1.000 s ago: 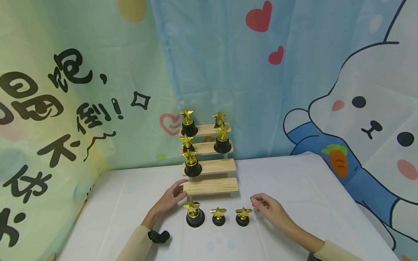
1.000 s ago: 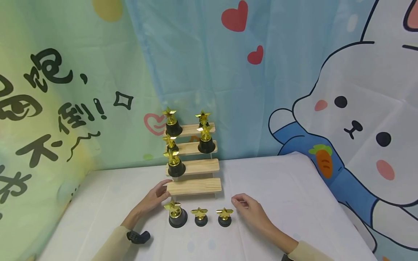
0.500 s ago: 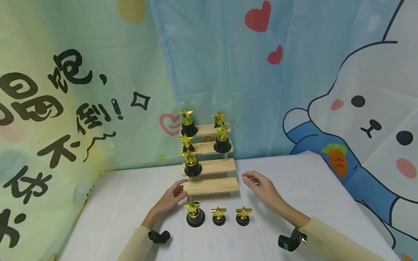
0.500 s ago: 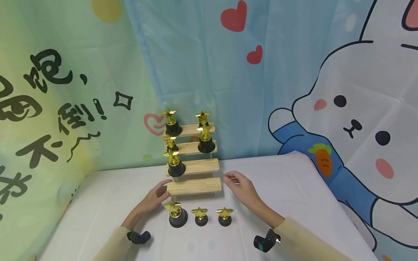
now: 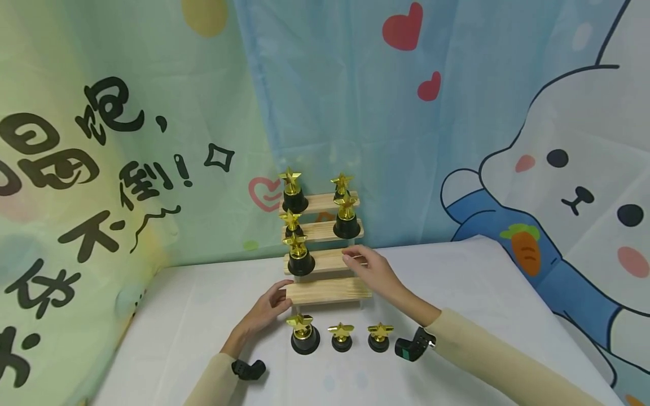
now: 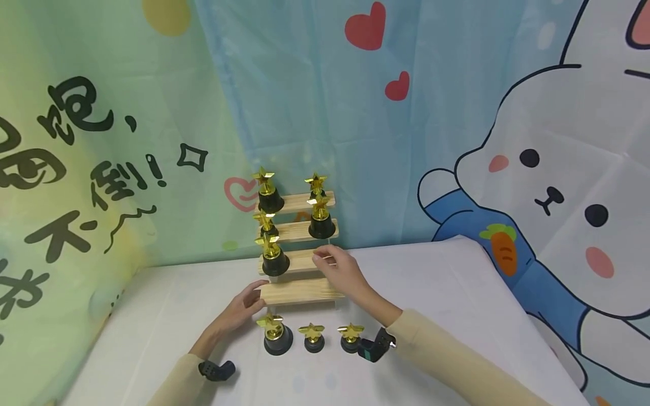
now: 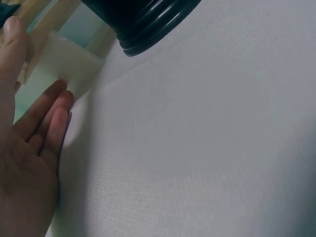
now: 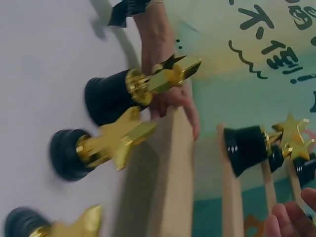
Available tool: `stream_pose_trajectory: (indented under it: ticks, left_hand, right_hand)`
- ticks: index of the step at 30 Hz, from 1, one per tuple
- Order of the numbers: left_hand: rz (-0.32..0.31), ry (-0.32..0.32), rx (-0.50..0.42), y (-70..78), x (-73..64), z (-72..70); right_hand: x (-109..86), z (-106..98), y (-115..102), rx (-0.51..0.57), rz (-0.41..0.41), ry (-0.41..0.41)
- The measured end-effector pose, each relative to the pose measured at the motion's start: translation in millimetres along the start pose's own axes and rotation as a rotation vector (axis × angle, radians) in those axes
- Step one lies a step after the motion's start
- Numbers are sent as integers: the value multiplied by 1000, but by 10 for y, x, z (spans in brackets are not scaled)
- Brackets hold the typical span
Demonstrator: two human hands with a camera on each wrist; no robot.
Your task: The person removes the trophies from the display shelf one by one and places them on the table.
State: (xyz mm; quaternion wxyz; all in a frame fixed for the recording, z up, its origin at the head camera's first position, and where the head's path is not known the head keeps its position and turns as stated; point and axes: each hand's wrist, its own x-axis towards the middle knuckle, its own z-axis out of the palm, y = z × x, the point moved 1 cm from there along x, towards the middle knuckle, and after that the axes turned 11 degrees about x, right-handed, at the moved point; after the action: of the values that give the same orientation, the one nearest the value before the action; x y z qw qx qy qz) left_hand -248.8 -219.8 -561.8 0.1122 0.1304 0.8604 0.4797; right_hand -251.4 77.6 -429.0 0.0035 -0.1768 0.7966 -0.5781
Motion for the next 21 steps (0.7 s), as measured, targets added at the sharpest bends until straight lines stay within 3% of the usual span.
stream_pose_trajectory:
  ticks: [11,21]
  left_hand:
    - [-7,-6,-9,-10,17,-6]
    - [9,-6,-1,-24,14,-14]
  right_hand:
    - [422,322,-222,-3,-33,-56]
    - [630,482,-262,24,-5,-102]
